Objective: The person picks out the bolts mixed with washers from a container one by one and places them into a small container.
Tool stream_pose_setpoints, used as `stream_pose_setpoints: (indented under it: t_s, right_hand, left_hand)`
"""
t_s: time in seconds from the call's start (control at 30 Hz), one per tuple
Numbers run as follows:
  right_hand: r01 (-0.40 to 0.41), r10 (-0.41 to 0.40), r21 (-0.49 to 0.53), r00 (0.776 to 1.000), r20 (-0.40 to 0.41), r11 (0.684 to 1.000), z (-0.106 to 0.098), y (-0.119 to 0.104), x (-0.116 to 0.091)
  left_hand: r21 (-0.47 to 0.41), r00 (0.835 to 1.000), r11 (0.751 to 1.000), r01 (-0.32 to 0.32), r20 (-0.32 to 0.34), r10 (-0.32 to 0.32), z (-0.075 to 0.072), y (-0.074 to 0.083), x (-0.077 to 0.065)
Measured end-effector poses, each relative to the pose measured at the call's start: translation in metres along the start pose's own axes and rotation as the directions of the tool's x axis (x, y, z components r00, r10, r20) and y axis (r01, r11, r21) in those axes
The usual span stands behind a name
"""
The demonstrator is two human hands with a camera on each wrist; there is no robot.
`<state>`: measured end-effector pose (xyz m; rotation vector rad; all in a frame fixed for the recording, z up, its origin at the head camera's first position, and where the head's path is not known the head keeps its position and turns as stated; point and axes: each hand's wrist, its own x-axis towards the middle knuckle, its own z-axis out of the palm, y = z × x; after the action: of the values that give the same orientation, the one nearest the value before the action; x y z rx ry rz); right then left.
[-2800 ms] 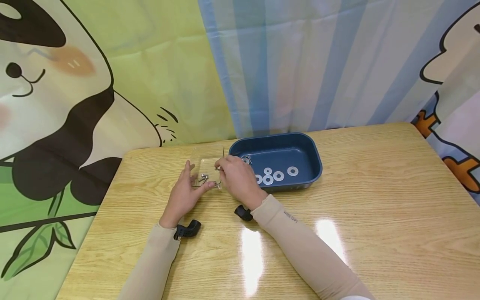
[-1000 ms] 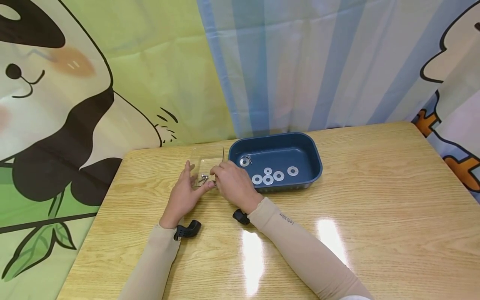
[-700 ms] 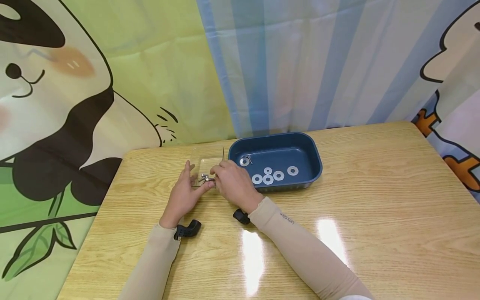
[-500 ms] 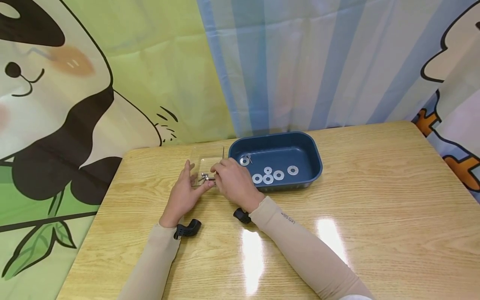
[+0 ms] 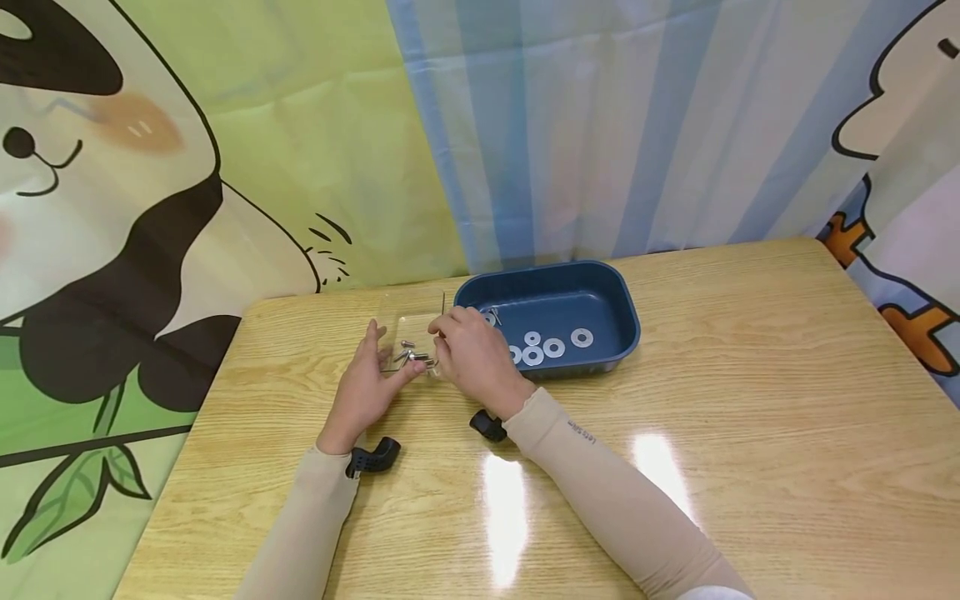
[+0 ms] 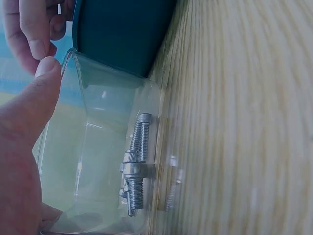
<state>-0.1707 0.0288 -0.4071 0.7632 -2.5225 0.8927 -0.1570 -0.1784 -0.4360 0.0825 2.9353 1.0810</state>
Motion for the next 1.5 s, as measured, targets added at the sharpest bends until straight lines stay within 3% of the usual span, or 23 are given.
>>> stream_pose_setpoints:
  t_s: [0.27, 0.73, 1.2, 1.5]
  right_hand:
    - [-0.058, 0.057, -0.012, 0.998, -0.036, 0.998, -0.005, 0.005, 0.001]
    - [-0.152, 0.152, -0.02, 0.988, 0.002, 0.988, -0.01, 0.016, 0.002]
    - [-0.247, 0.254, -0.093, 0.965, 0.068, 0.964, -0.014, 0.027, 0.003]
    - [-0.272, 0.28, -0.137, 0.959, 0.048, 0.953, -0.021, 0.039, 0.005]
  left_hand:
    - [-0.02, 1.0, 1.0, 0.014, 0.014, -0.014, -0.001, -0.001, -0.002]
    - [-0.023, 1.0, 1.0, 0.016, 0.019, -0.016, -0.002, -0.001, -0.003]
    - [-0.025, 1.0, 1.0, 0.014, 0.011, -0.014, 0.0, -0.002, -0.002]
    - [-0.027, 1.0, 1.0, 0.009, 0.011, -0.008, 0.001, -0.001, 0.0]
